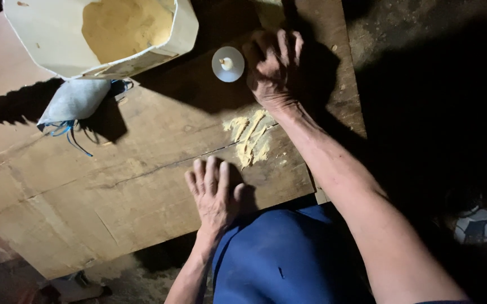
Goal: Repairing a crack in a wooden board by applying wood glue, mixing it with sawdust, and smoothing it by hand before using a hammer.
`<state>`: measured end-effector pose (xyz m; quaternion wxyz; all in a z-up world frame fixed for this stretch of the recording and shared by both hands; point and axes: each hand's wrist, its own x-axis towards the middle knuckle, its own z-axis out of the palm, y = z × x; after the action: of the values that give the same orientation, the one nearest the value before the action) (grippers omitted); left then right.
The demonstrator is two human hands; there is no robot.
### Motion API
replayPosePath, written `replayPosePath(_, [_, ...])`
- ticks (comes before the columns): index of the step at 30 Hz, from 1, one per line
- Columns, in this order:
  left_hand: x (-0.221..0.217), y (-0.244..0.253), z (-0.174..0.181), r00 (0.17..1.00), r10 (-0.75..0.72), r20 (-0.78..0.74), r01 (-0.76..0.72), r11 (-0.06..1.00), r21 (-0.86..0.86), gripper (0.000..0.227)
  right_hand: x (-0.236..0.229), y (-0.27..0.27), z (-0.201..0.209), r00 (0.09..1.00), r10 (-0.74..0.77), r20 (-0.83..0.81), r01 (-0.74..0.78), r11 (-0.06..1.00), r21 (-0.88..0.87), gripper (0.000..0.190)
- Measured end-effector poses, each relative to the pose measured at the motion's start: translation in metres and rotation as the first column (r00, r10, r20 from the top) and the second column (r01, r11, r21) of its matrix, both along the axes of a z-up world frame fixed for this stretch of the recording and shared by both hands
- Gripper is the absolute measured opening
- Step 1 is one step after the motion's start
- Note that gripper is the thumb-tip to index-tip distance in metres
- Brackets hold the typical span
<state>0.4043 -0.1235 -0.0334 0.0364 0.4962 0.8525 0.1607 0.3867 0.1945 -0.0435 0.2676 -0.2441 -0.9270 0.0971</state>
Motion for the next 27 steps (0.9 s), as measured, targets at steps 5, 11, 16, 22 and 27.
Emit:
replayPosePath(5, [0.001, 0.03, 0.0, 0.997, -0.072, 0.023, 0.071, 0.997, 0.039, 0.055, -0.003, -0.002, 0.015, 1.0, -0.027, 0.015, 0.026, 0.997, 0.077, 0.015])
replayPosePath(11, [-0.002, 0.028, -0.002, 0.997, -0.005, 0.077, -0.017, 0.957, 0.29, 0.029, -0.005, -0.001, 0.01, 0.999, -0.03, -0.031, 0.033, 0.99, 0.136, 0.011])
replayPosePath(16, [-0.006, 0.048, 0.011, 0.999, -0.028, 0.023, 0.019, 0.948, 0.318, 0.008, -0.005, -0.001, 0.004, 0.999, -0.043, -0.033, 0.047, 0.991, 0.128, 0.01])
replayPosePath(22, [-0.032, 0.039, 0.003, 0.977, 0.033, 0.211, -0.035, 0.999, 0.006, 0.006, -0.004, -0.001, 0.001, 0.997, -0.035, -0.072, 0.042, 0.995, 0.088, 0.01])
replayPosePath(27, [-0.04, 0.03, 0.025, 0.474, 0.207, 0.856, -0.573, 0.811, 0.12, 0.01, 0.008, 0.002, -0.066, 0.974, -0.123, -0.19, 0.082, 0.974, -0.21, 0.1])
